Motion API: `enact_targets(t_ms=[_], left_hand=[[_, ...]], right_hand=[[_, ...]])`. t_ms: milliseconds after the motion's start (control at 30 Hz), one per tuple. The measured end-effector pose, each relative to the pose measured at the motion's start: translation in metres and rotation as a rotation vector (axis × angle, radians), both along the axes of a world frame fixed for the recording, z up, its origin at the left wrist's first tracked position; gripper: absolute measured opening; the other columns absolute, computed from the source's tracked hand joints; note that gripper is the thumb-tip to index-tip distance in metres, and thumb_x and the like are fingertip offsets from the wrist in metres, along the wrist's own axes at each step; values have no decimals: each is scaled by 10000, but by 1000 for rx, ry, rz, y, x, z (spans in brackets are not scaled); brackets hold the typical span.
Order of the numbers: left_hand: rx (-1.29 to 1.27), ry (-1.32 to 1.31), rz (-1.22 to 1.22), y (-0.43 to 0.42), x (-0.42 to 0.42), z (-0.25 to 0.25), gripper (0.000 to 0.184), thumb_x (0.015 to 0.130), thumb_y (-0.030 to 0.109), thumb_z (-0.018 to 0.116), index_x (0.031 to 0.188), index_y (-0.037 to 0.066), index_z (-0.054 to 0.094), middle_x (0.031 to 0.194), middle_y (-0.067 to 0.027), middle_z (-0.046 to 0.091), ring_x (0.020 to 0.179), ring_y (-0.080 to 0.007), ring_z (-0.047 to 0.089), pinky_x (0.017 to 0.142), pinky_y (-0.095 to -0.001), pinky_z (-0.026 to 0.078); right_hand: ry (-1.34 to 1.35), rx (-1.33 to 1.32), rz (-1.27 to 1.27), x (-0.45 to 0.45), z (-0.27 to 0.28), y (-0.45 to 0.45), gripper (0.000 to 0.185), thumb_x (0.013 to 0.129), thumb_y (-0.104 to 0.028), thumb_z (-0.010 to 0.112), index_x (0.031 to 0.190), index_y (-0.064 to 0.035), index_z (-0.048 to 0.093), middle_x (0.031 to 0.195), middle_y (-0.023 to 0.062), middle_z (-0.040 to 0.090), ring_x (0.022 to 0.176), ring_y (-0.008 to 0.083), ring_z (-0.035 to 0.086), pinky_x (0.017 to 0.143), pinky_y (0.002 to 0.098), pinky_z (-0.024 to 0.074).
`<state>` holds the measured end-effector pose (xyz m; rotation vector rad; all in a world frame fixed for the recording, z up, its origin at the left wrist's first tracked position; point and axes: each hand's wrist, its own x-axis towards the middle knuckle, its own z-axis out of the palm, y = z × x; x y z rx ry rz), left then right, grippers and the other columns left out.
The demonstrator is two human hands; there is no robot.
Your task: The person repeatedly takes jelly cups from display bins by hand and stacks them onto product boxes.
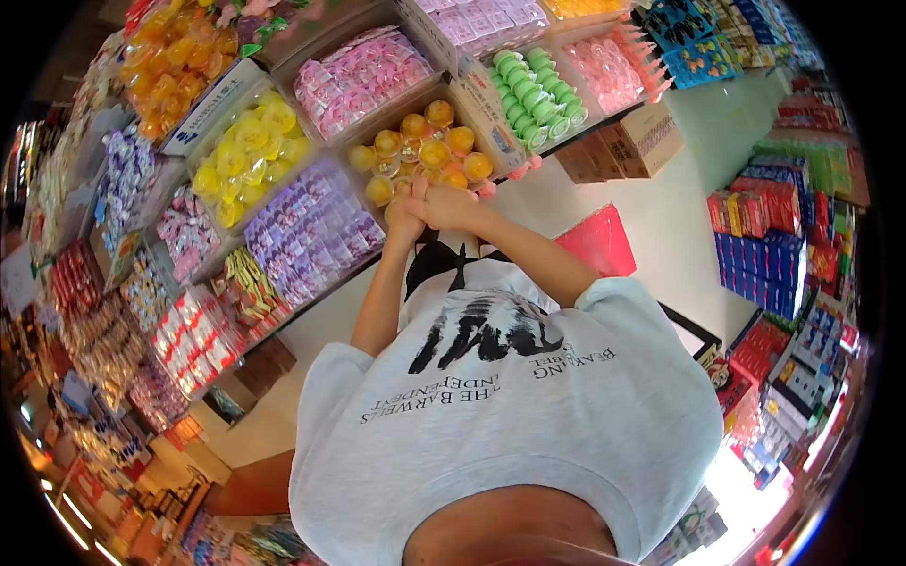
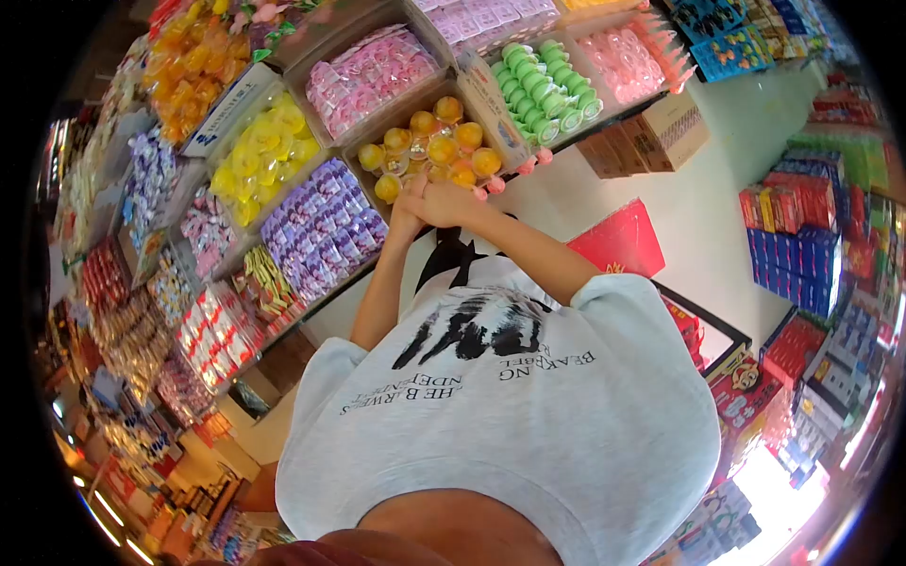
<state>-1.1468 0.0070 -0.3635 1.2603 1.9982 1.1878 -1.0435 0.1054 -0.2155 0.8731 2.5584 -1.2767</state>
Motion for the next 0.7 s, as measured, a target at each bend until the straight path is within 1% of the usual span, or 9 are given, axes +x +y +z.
enact_targets(t_ms=[67,200,267,367,433,500,567,633,700], left_hand=[[-44,-185,-49,10,-8,-13,557,1012,544,400,1116,39,611,856,-226,660,843,-395,642,781,-453,495],[-269,-1101,-71,20,-21,56,518,1033,535,400,1015,67,620,768,-121,638,697,-265,614,631,-368,475],[-360,-1217,-94,21,-30,62,510,1044,531,401,964,80,625,724,-68,626,624,-200,599,556,-325,464],[-573,-1076,-158,20,-38,43,486,1044,537,407,999,106,626,797,-26,633,677,-115,579,570,-268,445],[-643,-1088,-182,21,-36,39,473,1044,529,417,1053,107,629,890,-30,659,778,-93,602,631,-253,465],[-440,-1149,-90,22,-28,26,421,1052,484,428,983,120,627,784,19,615,628,-85,545,534,-250,417],[-389,-1319,-95,29,-24,17,388,1055,445,445,1046,104,629,939,-10,645,773,-98,599,619,-261,469],[-261,-1283,74,30,-19,64,432,1047,468,460,1198,81,580,1002,-23,652,860,-155,621,772,-323,509],[-230,-1190,55,43,-28,74,430,1045,449,479,1229,76,589,1080,-29,641,949,-156,610,830,-312,491]], right_hand=[[-88,-183,27,-18,8,11,792,926,-651,332,713,18,699,686,188,687,718,332,687,778,420,523],[-308,-233,-68,-38,-17,19,837,919,-678,315,608,9,677,534,149,624,668,281,682,760,404,520],[-385,-419,-54,-38,-21,21,810,917,-686,346,968,41,700,803,236,692,684,314,686,688,431,531],[-305,-532,-133,-33,-92,10,810,922,-689,341,940,42,689,776,186,685,644,268,657,643,411,513],[-296,-544,-194,-33,-78,11,811,920,-696,344,939,39,688,788,178,683,654,266,651,643,410,507],[-277,-555,-264,-32,-54,5,812,917,-703,347,939,35,687,801,170,682,665,265,644,643,410,501],[-126,-485,-307,-31,-33,5,819,912,-710,353,967,33,693,843,179,683,735,279,648,686,417,502],[-67,-380,-379,-35,-81,2,800,901,-698,381,1026,25,702,877,220,693,810,356,662,776,460,509],[-1,-280,-375,-30,-25,6,698,911,-606,409,1134,-2,677,1155,343,621,1093,470,577,976,535,421]])
